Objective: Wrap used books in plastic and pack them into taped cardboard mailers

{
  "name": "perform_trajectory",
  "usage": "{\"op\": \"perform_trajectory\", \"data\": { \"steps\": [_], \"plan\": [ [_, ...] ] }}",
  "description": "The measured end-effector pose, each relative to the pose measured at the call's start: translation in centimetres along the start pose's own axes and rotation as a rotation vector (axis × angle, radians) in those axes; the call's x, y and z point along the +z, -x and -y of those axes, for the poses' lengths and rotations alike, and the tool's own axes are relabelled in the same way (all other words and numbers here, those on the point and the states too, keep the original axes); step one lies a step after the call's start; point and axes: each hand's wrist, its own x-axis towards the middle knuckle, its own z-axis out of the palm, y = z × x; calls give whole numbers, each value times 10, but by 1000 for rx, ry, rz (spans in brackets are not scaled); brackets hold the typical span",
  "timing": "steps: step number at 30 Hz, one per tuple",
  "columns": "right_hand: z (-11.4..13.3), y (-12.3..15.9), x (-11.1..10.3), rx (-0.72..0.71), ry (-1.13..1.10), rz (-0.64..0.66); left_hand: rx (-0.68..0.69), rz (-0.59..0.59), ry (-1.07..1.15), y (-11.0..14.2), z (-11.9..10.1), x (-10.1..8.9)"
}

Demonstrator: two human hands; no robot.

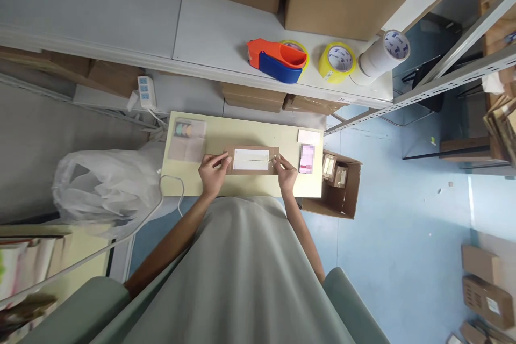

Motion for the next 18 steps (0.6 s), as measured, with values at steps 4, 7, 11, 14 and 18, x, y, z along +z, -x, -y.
{"op": "perform_trajectory", "data": {
  "steps": [4,7,11,14,18],
  "plan": [
    [-2,-3,2,31,-66,-12,-65,1,103,-2,4,4],
    [-4,-1,2,23,-83,-11,-40,8,83,-2,6,4],
    [-4,2,0,-10,-90,21,22,17,95,0,9,2],
    [-3,0,-1,-48,-69,37,32,32,148,0,10,2],
    [-2,-3,-2,-75,-53,57,46,51,154,-4,10,0]
  ]
}}
